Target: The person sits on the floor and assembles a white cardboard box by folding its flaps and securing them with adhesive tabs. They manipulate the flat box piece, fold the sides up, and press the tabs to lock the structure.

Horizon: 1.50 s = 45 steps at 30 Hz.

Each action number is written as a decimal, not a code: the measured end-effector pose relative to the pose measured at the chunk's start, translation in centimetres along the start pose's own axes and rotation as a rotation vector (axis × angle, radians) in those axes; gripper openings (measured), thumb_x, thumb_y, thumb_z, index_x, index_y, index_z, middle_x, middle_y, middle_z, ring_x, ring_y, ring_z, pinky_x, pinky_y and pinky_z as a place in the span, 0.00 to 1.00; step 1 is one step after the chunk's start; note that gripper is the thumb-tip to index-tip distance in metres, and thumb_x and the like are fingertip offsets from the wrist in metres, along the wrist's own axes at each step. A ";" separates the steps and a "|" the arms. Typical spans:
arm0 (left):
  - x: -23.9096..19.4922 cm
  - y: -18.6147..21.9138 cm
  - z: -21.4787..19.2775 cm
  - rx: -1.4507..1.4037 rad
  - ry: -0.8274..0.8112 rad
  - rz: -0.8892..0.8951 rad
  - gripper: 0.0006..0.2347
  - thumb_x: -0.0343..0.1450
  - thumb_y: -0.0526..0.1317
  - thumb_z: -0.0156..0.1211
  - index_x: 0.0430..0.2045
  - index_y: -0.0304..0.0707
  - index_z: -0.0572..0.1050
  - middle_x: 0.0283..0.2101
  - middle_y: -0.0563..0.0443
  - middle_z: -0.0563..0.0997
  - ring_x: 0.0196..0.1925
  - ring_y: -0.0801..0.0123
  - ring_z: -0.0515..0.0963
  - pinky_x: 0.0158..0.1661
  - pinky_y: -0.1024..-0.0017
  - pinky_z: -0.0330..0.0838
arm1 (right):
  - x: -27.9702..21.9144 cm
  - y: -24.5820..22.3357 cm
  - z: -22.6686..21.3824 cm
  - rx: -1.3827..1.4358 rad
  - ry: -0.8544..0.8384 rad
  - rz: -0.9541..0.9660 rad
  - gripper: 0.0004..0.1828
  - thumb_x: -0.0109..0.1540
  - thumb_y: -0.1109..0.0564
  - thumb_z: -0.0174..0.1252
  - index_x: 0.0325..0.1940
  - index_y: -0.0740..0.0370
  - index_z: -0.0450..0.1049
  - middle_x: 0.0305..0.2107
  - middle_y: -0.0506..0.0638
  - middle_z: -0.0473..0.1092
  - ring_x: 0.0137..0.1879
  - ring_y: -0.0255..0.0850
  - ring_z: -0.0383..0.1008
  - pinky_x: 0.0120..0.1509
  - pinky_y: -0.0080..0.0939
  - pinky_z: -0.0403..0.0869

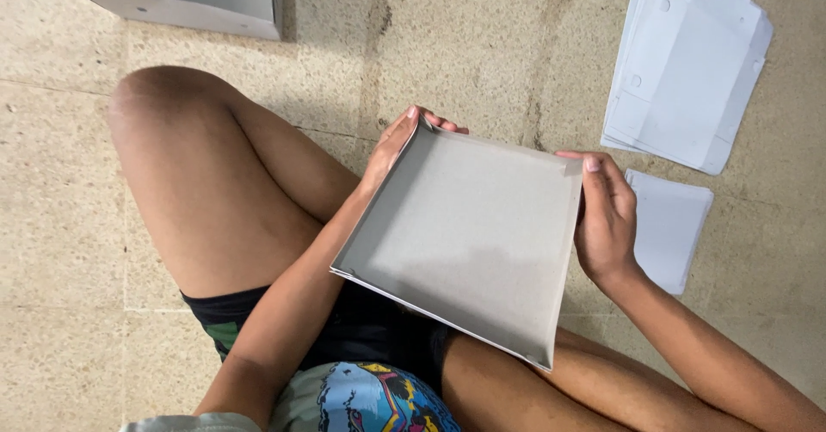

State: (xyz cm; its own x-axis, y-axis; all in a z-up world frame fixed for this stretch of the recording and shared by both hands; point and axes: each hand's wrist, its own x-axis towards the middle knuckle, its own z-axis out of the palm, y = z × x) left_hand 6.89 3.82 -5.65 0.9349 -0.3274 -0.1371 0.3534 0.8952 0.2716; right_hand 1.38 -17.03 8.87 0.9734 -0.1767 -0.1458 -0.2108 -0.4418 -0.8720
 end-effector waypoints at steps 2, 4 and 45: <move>0.2 0.4 -0.5 0.032 0.045 -0.014 0.14 0.80 0.43 0.46 0.40 0.30 0.76 0.42 0.33 0.83 0.48 0.51 0.84 0.55 0.58 0.74 | 0.2 -0.3 0.3 0.000 0.001 0.051 0.18 0.76 0.51 0.41 0.54 0.64 0.73 0.37 0.53 0.72 0.46 0.34 0.66 0.57 0.39 0.67; 0.9 2.3 -1.7 0.351 0.067 -0.013 0.13 0.78 0.46 0.49 0.43 0.36 0.78 0.41 0.39 0.83 0.46 0.60 0.83 0.53 0.63 0.75 | -0.3 -0.8 0.4 -0.034 0.017 0.055 0.18 0.76 0.50 0.42 0.56 0.62 0.74 0.39 0.54 0.73 0.47 0.36 0.67 0.60 0.41 0.67; -7.2 -5.7 1.8 1.279 -0.137 0.355 0.09 0.75 0.47 0.59 0.44 0.48 0.79 0.45 0.55 0.82 0.47 0.67 0.77 0.55 0.67 0.60 | -0.5 2.3 2.1 -0.020 -0.193 0.493 0.22 0.60 0.63 0.58 0.60 0.61 0.73 0.53 0.58 0.78 0.55 0.42 0.79 0.60 0.38 0.74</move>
State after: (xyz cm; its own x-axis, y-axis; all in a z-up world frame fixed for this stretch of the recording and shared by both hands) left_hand -1.80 0.59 -4.50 0.9513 -0.2323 0.2024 -0.1959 0.0511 0.9793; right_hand 0.56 -16.15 5.98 0.7567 -0.2037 -0.6212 -0.6476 -0.3638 -0.6695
